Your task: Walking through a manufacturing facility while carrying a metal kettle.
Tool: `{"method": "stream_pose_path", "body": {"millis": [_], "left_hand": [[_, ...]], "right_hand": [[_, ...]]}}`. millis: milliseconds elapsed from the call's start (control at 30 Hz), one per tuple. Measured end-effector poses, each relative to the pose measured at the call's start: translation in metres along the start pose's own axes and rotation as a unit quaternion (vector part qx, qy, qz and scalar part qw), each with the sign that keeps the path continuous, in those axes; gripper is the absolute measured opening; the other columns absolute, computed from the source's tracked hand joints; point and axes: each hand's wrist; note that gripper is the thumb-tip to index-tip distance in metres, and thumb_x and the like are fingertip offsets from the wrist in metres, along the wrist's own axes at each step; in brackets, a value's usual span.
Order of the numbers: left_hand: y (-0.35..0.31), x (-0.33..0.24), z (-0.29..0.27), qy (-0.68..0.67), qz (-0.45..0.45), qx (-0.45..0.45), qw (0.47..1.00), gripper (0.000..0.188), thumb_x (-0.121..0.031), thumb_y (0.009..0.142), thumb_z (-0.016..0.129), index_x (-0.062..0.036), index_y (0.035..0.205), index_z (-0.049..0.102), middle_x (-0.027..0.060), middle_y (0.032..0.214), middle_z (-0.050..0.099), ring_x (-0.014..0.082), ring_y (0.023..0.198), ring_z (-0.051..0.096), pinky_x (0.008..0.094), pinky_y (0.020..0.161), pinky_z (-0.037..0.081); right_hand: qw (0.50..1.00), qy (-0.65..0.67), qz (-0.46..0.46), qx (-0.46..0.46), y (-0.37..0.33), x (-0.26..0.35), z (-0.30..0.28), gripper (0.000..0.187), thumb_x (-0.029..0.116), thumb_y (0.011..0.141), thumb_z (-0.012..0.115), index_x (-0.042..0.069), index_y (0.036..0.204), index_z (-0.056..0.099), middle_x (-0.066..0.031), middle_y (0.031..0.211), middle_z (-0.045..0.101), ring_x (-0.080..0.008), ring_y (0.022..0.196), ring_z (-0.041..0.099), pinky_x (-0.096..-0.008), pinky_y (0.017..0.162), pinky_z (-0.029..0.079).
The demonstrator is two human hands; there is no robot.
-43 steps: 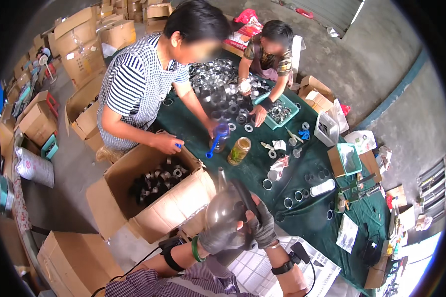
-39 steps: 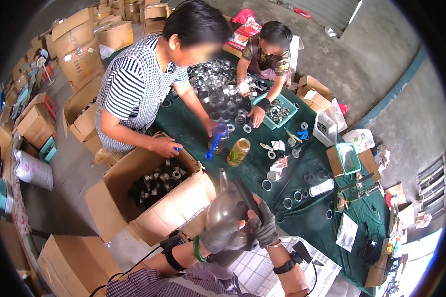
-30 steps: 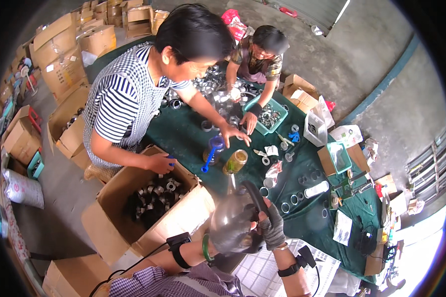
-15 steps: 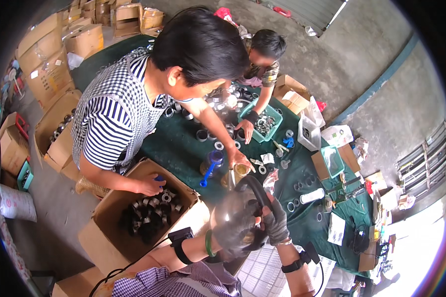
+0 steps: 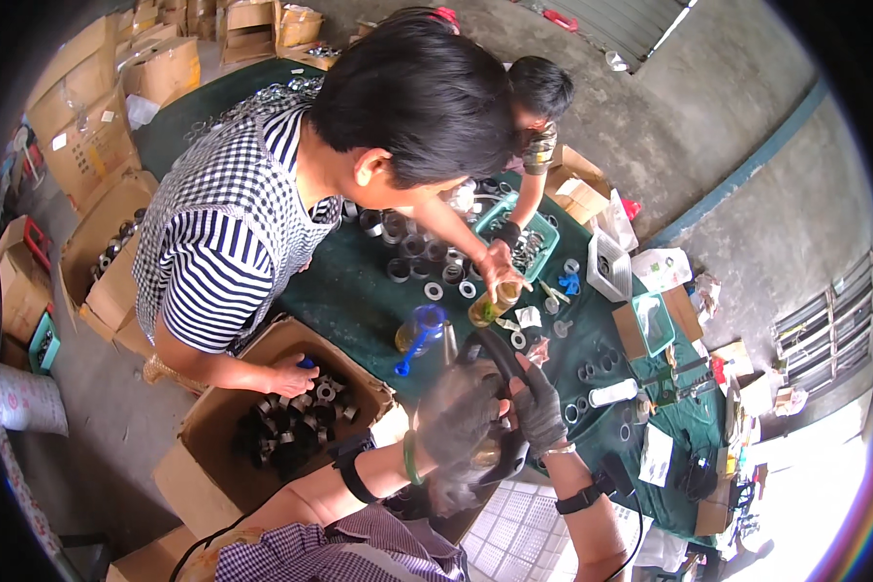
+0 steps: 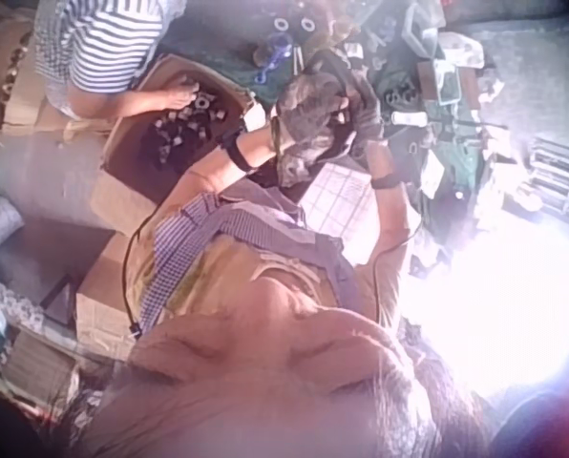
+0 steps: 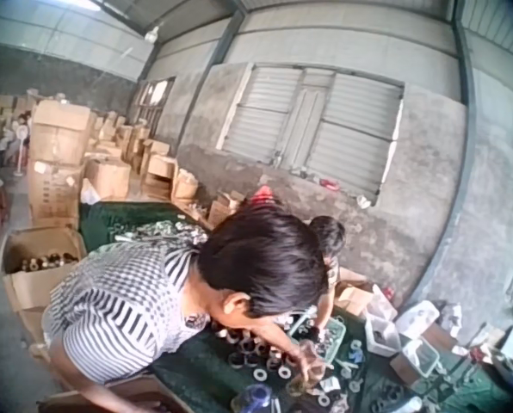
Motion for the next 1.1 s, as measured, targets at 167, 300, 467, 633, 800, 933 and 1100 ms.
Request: {"method": "stream_pose_path", "body": {"millis": [167, 300, 467, 633, 800, 933, 1100], "left_hand": [[0.013, 0.016, -0.026, -0.079, -0.095, 0.017, 0.992, 0.019, -0.004, 0.087, 0.056, 0.0021, 0.105, 0.052, 0.0065, 0.097, 0.058, 0.0140, 0.083, 0.058, 0.0259, 0.071, 0.049], [0.019, 0.015, -0.029, -0.317, -0.150, -0.009, 0.936, 0.015, -0.008, 0.090, 0.052, 0.0015, 0.103, 0.051, 0.0050, 0.090, 0.057, 0.0127, 0.081, 0.058, 0.0245, 0.071, 0.049], [0.023, 0.014, -0.041, -0.272, -0.129, 0.009, 0.954, 0.023, -0.017, 0.091, 0.055, 0.0011, 0.105, 0.050, 0.0037, 0.090, 0.055, 0.0100, 0.081, 0.056, 0.0242, 0.072, 0.047], [0.029, 0.011, -0.039, -0.246, -0.135, 0.023, 0.959, 0.032, -0.024, 0.089, 0.058, 0.0011, 0.107, 0.051, 0.0031, 0.091, 0.056, 0.0093, 0.081, 0.055, 0.0241, 0.073, 0.047], [0.032, 0.015, -0.041, -0.344, -0.161, -0.042, 0.924, 0.019, -0.006, 0.081, 0.066, -0.0013, 0.097, 0.057, 0.0054, 0.085, 0.059, 0.0142, 0.074, 0.060, 0.0221, 0.066, 0.050], [0.031, 0.012, -0.037, -0.312, -0.152, -0.055, 0.936, 0.018, -0.007, 0.082, 0.066, -0.0017, 0.097, 0.057, 0.0048, 0.085, 0.059, 0.0144, 0.075, 0.061, 0.0223, 0.067, 0.051], [0.032, 0.004, -0.037, -0.332, -0.151, -0.015, 0.931, 0.015, -0.006, 0.083, 0.064, -0.0022, 0.096, 0.057, 0.0038, 0.084, 0.058, 0.0144, 0.076, 0.061, 0.0237, 0.068, 0.053]], "right_hand": [[0.999, -0.036, -0.007, 0.009, 0.022, 0.005, 0.006, 0.045, 0.018, 0.089, 0.055, 0.003, 0.130, 0.045, 0.0018, 0.081, 0.054, -0.0053, 0.063, 0.046, -0.0203, 0.056, 0.040], [0.998, -0.049, 0.006, 0.028, 0.038, 0.005, 0.007, 0.045, 0.019, 0.089, 0.056, 0.006, 0.130, 0.045, 0.0007, 0.079, 0.053, -0.0055, 0.061, 0.047, -0.0208, 0.054, 0.040], [0.997, -0.032, 0.057, 0.032, 0.045, 0.025, 0.021, 0.044, 0.020, 0.089, 0.056, 0.007, 0.129, 0.046, 0.0001, 0.074, 0.052, -0.0068, 0.050, 0.048, -0.0224, 0.044, 0.039], [0.996, -0.070, 0.046, 0.029, 0.055, 0.022, 0.015, 0.042, 0.019, 0.090, 0.055, 0.007, 0.129, 0.046, -0.0002, 0.069, 0.051, -0.0081, 0.045, 0.047, -0.0234, 0.041, 0.038], [0.994, -0.092, 0.050, 0.036, 0.059, 0.034, 0.020, 0.041, 0.018, 0.090, 0.054, 0.007, 0.129, 0.046, -0.0002, 0.071, 0.052, -0.0073, 0.048, 0.048, -0.0228, 0.042, 0.039], [0.991, -0.123, 0.033, 0.039, 0.057, 0.041, 0.021, 0.042, 0.018, 0.092, 0.051, 0.004, 0.131, 0.042, 0.0001, 0.069, 0.054, -0.0071, 0.044, 0.047, -0.0216, 0.038, 0.038], [0.991, -0.117, 0.054, 0.044, 0.050, 0.059, 0.026, 0.043, 0.019, 0.092, 0.052, 0.004, 0.131, 0.043, 0.0004, 0.071, 0.054, -0.0063, 0.046, 0.047, -0.0209, 0.040, 0.039]]}}
Point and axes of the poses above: each hand's wrist, its own y-axis towards the middle knuckle, its own z-axis out of the palm, x = y × z
